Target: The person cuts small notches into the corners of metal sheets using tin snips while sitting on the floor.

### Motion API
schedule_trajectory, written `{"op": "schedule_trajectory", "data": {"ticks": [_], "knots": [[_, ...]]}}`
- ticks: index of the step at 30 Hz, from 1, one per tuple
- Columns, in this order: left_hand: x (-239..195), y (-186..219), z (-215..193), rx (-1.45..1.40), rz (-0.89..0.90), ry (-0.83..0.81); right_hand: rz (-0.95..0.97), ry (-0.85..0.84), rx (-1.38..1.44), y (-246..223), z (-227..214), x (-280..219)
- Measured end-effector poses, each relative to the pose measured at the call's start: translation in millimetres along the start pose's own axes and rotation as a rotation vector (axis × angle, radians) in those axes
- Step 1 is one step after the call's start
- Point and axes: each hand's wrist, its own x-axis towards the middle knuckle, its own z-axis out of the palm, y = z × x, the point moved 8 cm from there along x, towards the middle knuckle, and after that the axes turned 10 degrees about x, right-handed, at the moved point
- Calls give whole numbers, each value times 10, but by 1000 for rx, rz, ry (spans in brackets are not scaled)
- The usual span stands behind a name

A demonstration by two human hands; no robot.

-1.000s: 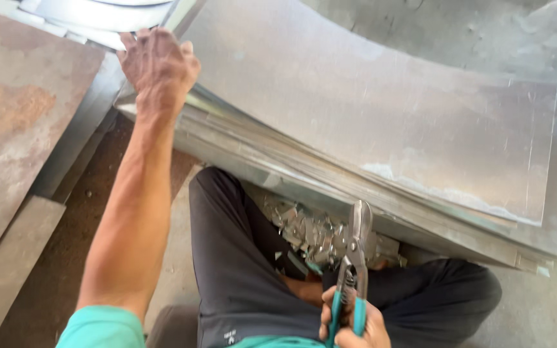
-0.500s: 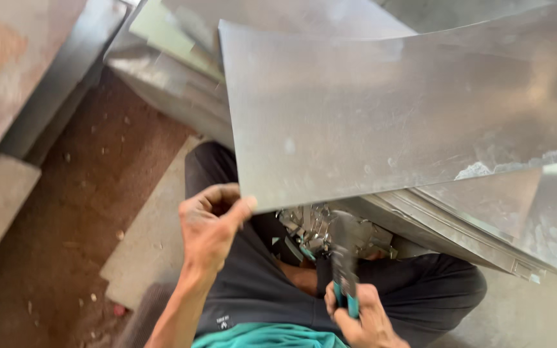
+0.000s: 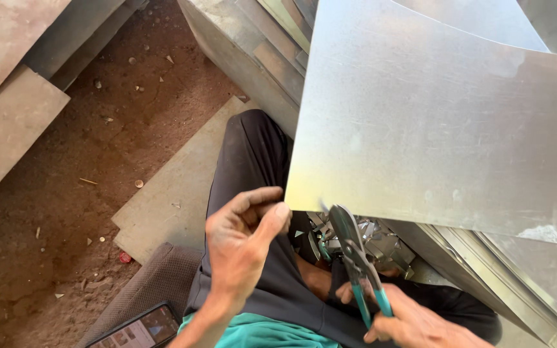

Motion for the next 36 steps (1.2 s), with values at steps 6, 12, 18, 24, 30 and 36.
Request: {"op": "schedule_trajectory", "data": {"ticks": [6, 12, 18, 24, 30, 36], "knots": [[-640, -76, 499, 157, 313, -256, -490, 525, -84, -465, 359, -399], [-929, -800, 903, -187, -313, -238, -555, 1075, -313, -502, 676, -795], [-1244, -688, 1092, -253, -100, -406, -427, 760, 47, 355, 720, -490], [-1226, -668, 949, -129, 50, -564, -543, 867, 249, 648, 496, -897], [-1319, -233, 1030, -296, 363, -511, -575, 752, 148, 524, 759, -387], [-566, 238, 335, 88, 180, 52, -627, 798, 329, 480, 492, -465]]}}
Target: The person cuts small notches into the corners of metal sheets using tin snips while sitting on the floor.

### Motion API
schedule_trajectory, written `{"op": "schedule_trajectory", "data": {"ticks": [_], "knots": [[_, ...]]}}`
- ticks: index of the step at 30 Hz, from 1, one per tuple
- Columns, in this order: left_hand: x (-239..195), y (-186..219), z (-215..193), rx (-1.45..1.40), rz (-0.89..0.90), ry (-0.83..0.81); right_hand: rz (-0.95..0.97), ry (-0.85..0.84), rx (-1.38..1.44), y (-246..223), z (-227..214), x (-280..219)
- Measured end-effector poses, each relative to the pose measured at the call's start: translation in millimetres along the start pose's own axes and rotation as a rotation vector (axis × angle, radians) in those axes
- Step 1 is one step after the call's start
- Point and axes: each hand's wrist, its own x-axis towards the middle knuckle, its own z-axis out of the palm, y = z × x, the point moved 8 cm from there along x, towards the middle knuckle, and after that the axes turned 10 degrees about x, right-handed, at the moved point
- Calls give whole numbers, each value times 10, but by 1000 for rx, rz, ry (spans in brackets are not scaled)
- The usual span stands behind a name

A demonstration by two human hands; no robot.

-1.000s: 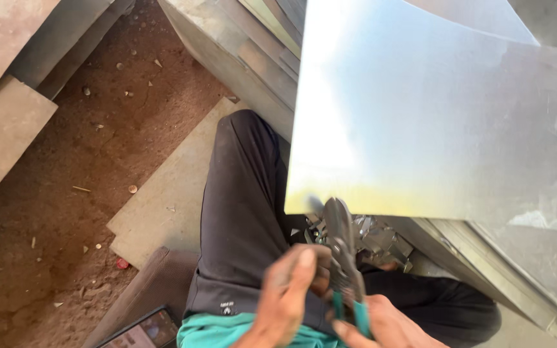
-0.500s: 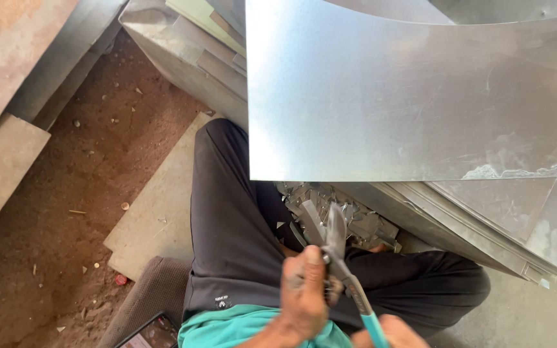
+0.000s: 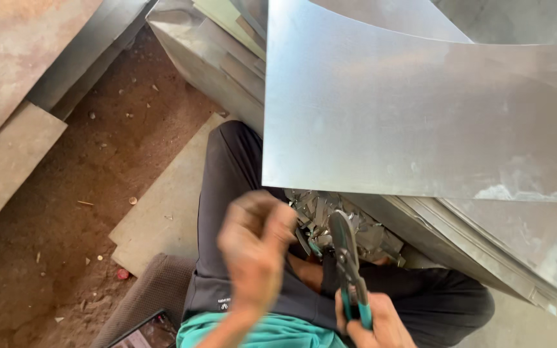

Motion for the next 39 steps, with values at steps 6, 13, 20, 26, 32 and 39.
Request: {"op": "schedule_trajectory", "data": {"ticks": [6, 13, 20, 26, 32, 39], "knots": [[486, 61, -293, -95, 15, 61, 526, -531, -255, -218, 261, 417], [357, -85, -256, -69, -124, 2, 407, -909, 33, -524, 660, 930], [356, 11, -235, -59, -80, -18, 860, -805, -412, -92, 213, 992], [385, 131, -243, -26, 30, -1, 846, -899, -519, -103, 288, 1097], [489, -78, -297, 41, -135, 76, 750, -939, -461, -299, 472, 1265], [527, -80, -296, -52, -62, 42, 878, -910, -591, -399, 530, 1414]]}}
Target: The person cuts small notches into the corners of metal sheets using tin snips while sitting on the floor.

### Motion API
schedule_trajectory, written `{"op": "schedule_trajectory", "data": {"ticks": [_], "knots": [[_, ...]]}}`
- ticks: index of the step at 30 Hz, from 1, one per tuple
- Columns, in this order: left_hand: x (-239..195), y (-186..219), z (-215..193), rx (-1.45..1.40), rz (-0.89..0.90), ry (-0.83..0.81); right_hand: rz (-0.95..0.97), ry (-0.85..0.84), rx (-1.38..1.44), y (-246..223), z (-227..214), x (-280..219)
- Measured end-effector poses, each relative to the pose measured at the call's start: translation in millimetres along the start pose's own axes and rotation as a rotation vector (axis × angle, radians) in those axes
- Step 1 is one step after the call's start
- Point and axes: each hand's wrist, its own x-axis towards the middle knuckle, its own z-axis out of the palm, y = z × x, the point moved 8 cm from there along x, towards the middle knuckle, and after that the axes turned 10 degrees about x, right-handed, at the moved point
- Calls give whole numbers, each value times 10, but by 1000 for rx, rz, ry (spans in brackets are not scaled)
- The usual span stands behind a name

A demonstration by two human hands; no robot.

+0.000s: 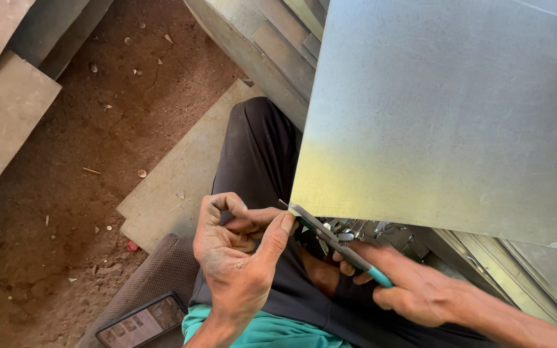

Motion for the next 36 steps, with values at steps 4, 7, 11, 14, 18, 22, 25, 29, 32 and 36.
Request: {"op": "schedule_trajectory", "data": {"ticks": [4, 7, 11, 14, 18, 22, 25, 29, 32, 36], "knots": [[0, -39, 14, -50, -1, 25, -283, 66, -138, -234, -104, 10], [-47, -130, 5, -139, -79, 54, -11, 0, -255, 76, -77, 160], [-65, -153, 95, -94, -206, -185, -334, 303, -215, 419, -106, 75], [294, -53, 116, 177, -207, -362, -606, 579, -140, 885, 204, -228], [959, 168, 465, 31, -264, -520, -583, 742, 60, 1782, 804, -270], [1168, 310, 664, 408, 58, -309, -406, 800, 272, 2553, 1348, 284], [1017, 322, 791, 498, 427, -159, -321, 880, 369, 2893, 1695, 655], [-504, -840, 1023, 204, -11, -67, -224, 1009, 413, 3209, 1960, 817], [-1402, -1316, 1819, 112, -245, -346, -193, 1146, 356, 3390, 2360, 651], [-1422, -1210, 1948, 75, -422, -379, 34, 1097, 429, 3533, 2325, 399]]}}
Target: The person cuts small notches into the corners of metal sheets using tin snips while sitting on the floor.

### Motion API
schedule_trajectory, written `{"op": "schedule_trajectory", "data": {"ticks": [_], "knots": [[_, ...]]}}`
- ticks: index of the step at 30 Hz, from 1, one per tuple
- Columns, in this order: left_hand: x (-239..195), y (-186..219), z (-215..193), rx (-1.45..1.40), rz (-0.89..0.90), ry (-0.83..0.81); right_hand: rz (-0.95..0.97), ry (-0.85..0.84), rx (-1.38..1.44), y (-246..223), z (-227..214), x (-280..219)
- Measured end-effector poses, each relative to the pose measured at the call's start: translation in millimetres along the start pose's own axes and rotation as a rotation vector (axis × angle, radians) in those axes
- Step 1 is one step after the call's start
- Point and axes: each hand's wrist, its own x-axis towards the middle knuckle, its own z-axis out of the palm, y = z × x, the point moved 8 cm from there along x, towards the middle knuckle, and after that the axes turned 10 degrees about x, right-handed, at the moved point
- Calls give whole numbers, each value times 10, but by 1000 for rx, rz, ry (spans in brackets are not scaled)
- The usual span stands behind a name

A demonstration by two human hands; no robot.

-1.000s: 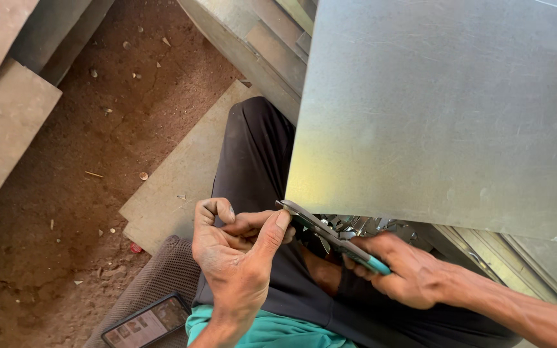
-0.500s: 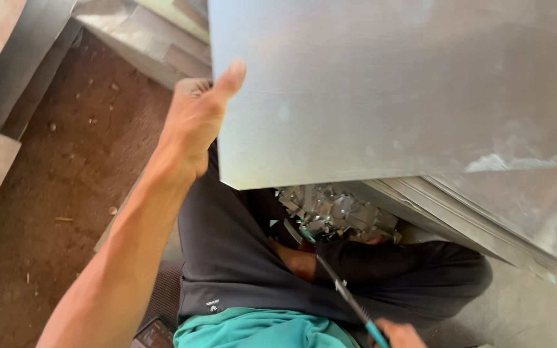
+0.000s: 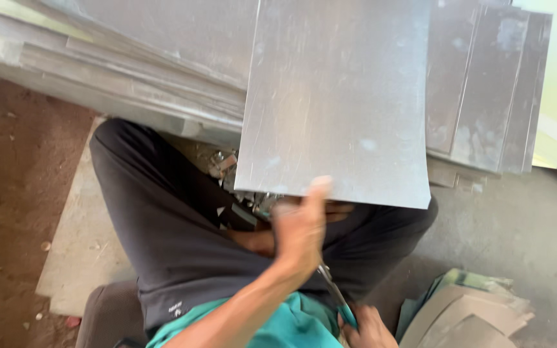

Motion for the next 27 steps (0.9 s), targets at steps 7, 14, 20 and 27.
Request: {"op": "schedule_trajectory", "data": {"ticks": [7, 14, 20, 27], "knots": [[257, 365, -774, -26, 106, -246, -467, -260, 256, -1667, -533, -438], [364, 203, -617, -59, 42, -374, -466, -228, 390, -1474, -743, -256], [309, 265, -612, 4, -15, -390, -265, -344, 555, -793, -373, -208], [66, 164, -619, 91, 98, -397, -241, -207, 382, -1574, -822, -291]]}}
